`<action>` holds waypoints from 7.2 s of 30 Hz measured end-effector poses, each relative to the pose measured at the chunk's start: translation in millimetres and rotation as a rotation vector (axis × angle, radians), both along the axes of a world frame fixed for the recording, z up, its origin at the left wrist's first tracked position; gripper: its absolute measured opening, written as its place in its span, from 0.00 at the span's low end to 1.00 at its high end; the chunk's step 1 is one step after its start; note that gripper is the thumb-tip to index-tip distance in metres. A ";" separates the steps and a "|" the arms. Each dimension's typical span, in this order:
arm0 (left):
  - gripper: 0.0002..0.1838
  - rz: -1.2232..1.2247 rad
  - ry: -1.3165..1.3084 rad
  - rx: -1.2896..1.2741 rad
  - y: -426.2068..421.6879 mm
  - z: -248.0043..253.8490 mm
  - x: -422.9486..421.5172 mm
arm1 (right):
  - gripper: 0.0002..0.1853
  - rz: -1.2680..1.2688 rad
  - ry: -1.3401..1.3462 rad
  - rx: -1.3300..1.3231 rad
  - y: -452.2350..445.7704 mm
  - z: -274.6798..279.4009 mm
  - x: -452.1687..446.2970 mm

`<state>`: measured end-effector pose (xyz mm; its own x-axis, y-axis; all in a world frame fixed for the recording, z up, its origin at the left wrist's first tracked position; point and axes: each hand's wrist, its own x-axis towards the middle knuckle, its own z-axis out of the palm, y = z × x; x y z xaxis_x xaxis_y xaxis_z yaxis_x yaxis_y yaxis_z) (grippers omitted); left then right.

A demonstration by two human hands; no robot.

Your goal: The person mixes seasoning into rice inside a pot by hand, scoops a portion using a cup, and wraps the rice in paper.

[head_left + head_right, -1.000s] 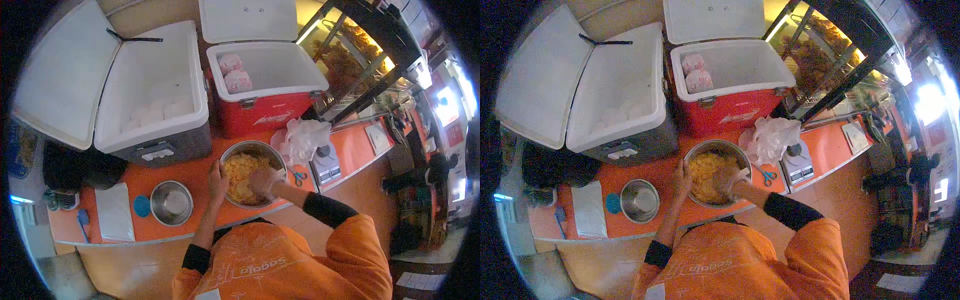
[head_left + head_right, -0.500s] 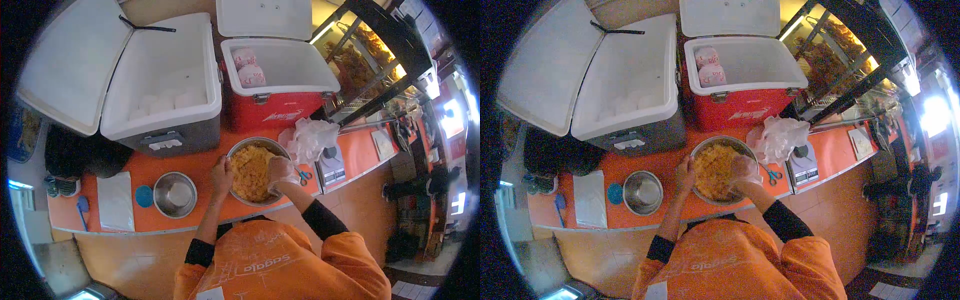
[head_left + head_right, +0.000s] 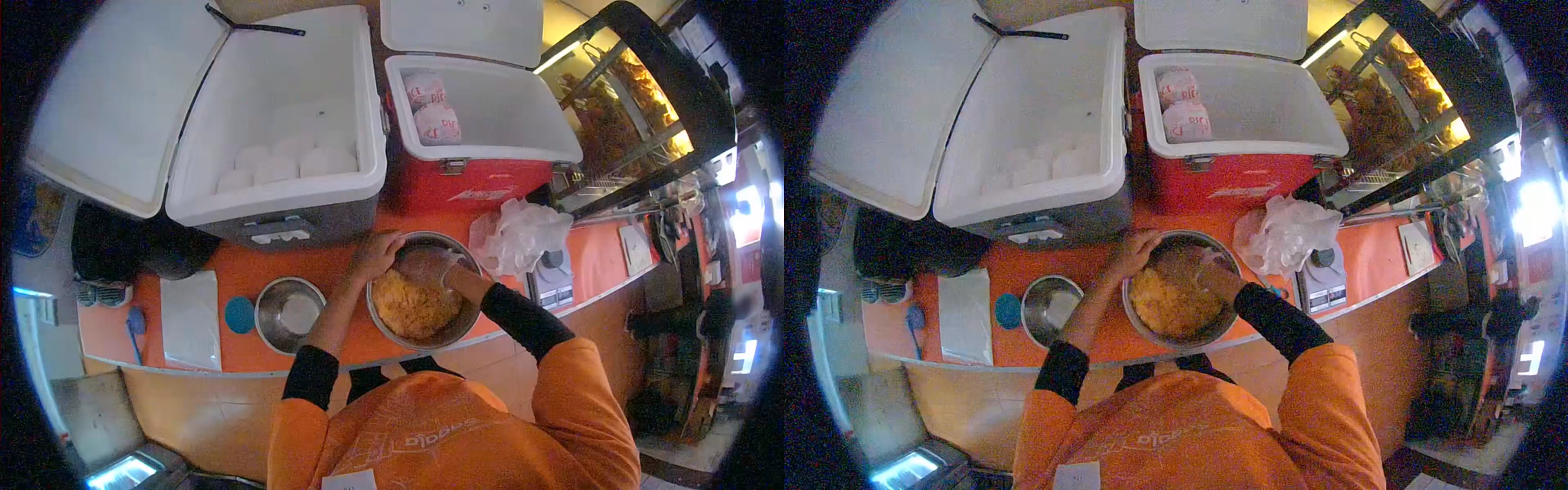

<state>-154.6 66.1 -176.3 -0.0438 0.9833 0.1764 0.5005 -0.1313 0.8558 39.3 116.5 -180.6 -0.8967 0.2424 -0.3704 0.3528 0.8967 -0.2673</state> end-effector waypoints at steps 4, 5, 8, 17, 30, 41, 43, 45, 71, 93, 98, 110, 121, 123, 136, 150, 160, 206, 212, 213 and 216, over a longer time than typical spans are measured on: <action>0.15 -0.160 0.134 -0.090 6.8 5.1 -4.0 | 0.22 0.094 0.120 0.039 -29.6 80.9 3.4; 0.15 -0.168 0.118 -0.055 6.9 -0.7 -4.0 | 0.22 0.116 0.215 0.073 -37.3 109.1 7.8; 0.14 -0.208 0.172 -0.054 12.1 6.4 -2.7 | 0.19 0.091 0.457 0.083 -52.2 86.2 46.5; 0.23 0.247 -0.011 -0.141 -51.6 34.3 19.9 | 0.13 0.010 0.277 0.225 -23.4 82.0 65.8; 0.21 0.505 0.059 -0.250 -96.5 30.0 35.1 | 0.16 -0.434 0.151 0.049 -18.9 -16.7 40.8; 0.22 0.191 0.054 -0.197 -39.9 26.1 7.5 | 0.18 -0.340 0.179 0.051 -7.7 -20.8 10.9; 0.20 0.154 0.032 -0.118 -28.7 13.4 2.7 | 0.19 -0.249 0.190 0.028 -2.5 -24.7 4.2; 0.18 0.133 0.010 -0.040 -21.4 7.7 -0.3 | 0.19 -0.175 0.172 0.004 3.6 -29.5 1.9; 0.26 0.185 -0.087 -0.113 -28.8 -38.7 -5.6 | 0.17 -0.093 -0.261 0.081 -23.4 111.4 39.3; 0.30 0.460 0.039 -0.209 -68.9 35.2 17.7 | 0.22 -0.270 0.159 0.037 -112.7 22.1 10.5; 0.29 0.323 -0.134 -0.262 -65.9 22.4 6.7 | 0.24 -0.326 0.231 0.105 -80.5 -19.7 -2.4; 0.29 0.376 0.037 -0.182 -66.1 37.8 10.2 | 0.21 -0.739 0.491 -0.068 -37.7 -40.3 25.8; 0.26 0.353 0.135 -0.212 -56.1 37.6 -0.5 | 0.18 0.071 0.187 0.051 -44.6 45.3 -17.5; 0.26 0.335 0.146 -0.213 -55.3 36.9 -1.9 | 0.20 0.157 -0.069 0.003 -41.5 71.5 -18.4; 0.26 0.250 0.102 -0.254 -38.8 20.4 -1.1 | 0.18 -0.393 0.067 -0.523 9.9 18.3 17.4; 0.25 0.361 0.228 -0.203 -39.2 37.6 6.8 | 0.14 0.117 -0.059 -0.234 37.1 8.8 45.5; 0.27 0.324 -0.062 -0.150 -34.5 23.2 9.4 | 0.16 -0.319 0.090 0.080 -33.7 -3.3 24.0; 0.32 0.301 0.161 -0.189 -26.8 -11.8 -2.3 | 0.22 -0.252 -0.180 -0.003 -60.9 73.9 -7.9; 0.30 0.291 0.116 -0.149 -30.9 22.5 4.5 | 0.23 -0.281 -0.103 0.067 -29.8 71.3 -11.4; 0.30 0.284 0.113 -0.137 -29.8 21.9 3.5 | 0.23 -0.286 -0.096 0.071 -27.1 76.8 -6.3; 0.29 0.288 0.147 -0.045 -28.8 10.4 1.2 | 0.24 -0.272 -0.102 0.059 -33.3 97.0 10.2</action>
<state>-153.4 37.4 -165.9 -0.2988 0.9411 0.1585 0.6304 0.0699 0.7731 49.4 83.2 -83.6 -0.7545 0.4928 -0.4335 0.6050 0.7783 -0.1681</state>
